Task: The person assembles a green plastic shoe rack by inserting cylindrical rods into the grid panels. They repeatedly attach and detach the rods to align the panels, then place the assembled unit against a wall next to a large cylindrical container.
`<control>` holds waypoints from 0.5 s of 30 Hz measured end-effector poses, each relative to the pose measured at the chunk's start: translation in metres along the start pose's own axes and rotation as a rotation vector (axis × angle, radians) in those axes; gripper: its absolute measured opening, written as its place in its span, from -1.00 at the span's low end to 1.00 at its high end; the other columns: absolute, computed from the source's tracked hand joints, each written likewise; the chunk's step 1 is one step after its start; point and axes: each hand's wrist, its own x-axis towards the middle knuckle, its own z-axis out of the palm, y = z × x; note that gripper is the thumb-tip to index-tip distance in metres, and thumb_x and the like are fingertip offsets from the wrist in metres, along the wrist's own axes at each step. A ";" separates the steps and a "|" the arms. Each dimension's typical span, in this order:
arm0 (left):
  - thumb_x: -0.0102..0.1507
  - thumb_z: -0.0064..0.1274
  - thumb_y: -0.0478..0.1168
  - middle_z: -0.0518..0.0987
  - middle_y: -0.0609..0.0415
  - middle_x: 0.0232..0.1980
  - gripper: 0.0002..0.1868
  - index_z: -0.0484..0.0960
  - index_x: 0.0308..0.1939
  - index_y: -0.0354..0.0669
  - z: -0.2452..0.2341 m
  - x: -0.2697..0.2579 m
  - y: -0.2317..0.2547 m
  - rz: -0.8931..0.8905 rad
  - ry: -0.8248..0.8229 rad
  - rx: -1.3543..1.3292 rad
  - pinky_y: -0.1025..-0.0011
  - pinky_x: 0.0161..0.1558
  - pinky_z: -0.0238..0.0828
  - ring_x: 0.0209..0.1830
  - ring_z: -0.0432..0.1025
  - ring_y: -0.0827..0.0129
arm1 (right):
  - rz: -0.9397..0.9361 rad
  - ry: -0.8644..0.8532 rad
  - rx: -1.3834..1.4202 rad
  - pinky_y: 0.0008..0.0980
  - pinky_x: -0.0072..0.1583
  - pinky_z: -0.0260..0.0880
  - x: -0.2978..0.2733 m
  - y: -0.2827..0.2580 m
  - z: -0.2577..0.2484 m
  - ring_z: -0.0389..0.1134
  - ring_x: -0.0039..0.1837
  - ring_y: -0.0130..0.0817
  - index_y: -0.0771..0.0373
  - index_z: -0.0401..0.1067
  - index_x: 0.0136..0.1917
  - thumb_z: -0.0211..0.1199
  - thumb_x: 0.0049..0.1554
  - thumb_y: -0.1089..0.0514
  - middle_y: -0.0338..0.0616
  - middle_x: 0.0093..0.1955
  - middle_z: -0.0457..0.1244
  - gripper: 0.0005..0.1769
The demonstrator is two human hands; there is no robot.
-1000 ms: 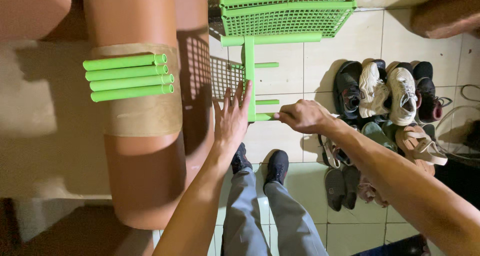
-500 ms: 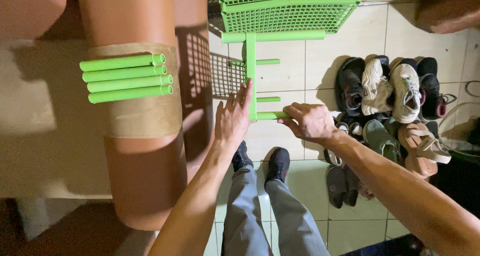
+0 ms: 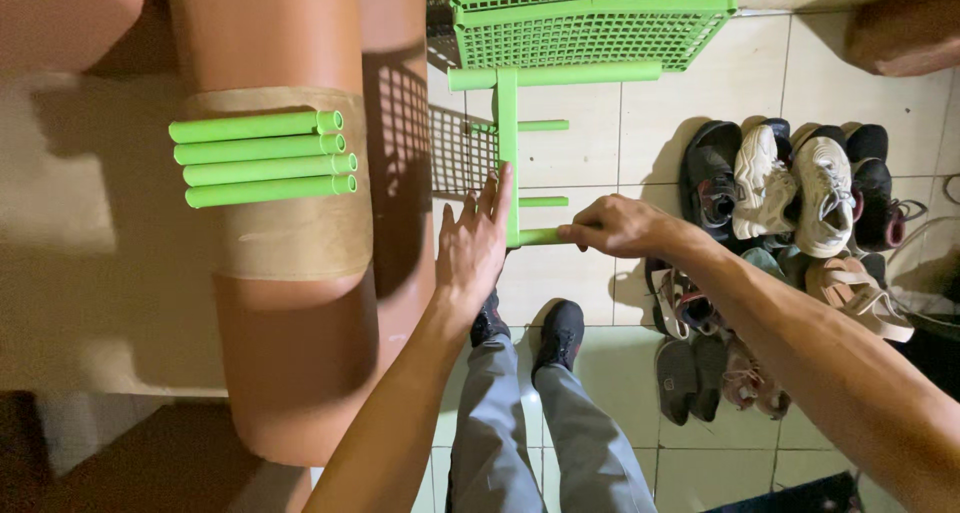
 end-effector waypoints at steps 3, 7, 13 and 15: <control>0.23 -0.01 -0.41 0.33 -0.18 0.52 0.01 -0.27 0.64 -0.09 -0.003 0.001 -0.001 -0.040 -0.116 0.030 -0.08 0.28 0.37 0.24 0.46 -0.08 | 0.067 -0.105 0.067 -0.05 -0.15 0.36 0.006 -0.001 -0.008 0.37 -0.24 -0.10 0.25 0.63 -0.18 0.05 0.20 -0.41 0.02 -0.38 0.33 -0.30; 0.23 0.00 -0.40 0.31 -0.17 0.53 0.01 -0.27 0.63 -0.12 -0.007 0.002 0.005 -0.003 -0.110 0.019 -0.10 0.27 0.37 0.23 0.47 -0.08 | 0.095 -0.112 0.059 -0.14 -0.09 0.41 -0.001 0.000 -0.012 0.42 -0.19 -0.17 0.21 0.64 -0.12 -0.01 0.17 -0.45 -0.03 -0.35 0.35 -0.27; 0.23 0.05 -0.39 0.27 -0.21 0.54 0.03 -0.26 0.64 -0.16 -0.016 0.002 0.020 -0.012 -0.124 -0.023 -0.13 0.29 0.33 0.34 0.37 -0.10 | 0.163 0.081 0.158 -0.16 0.15 0.40 0.001 0.000 -0.020 0.43 0.09 -0.13 0.21 0.48 0.25 0.01 0.22 -0.38 -0.01 0.04 0.39 -0.31; 0.26 0.09 -0.35 0.26 -0.24 0.51 0.04 -0.28 0.67 -0.17 -0.025 0.005 0.021 -0.035 -0.189 -0.013 -0.16 0.36 0.26 0.40 0.32 -0.12 | 0.191 0.189 0.338 -0.18 0.21 0.43 0.012 -0.014 -0.020 0.44 0.19 -0.16 0.20 0.35 0.38 0.08 0.20 -0.32 0.00 0.19 0.37 -0.31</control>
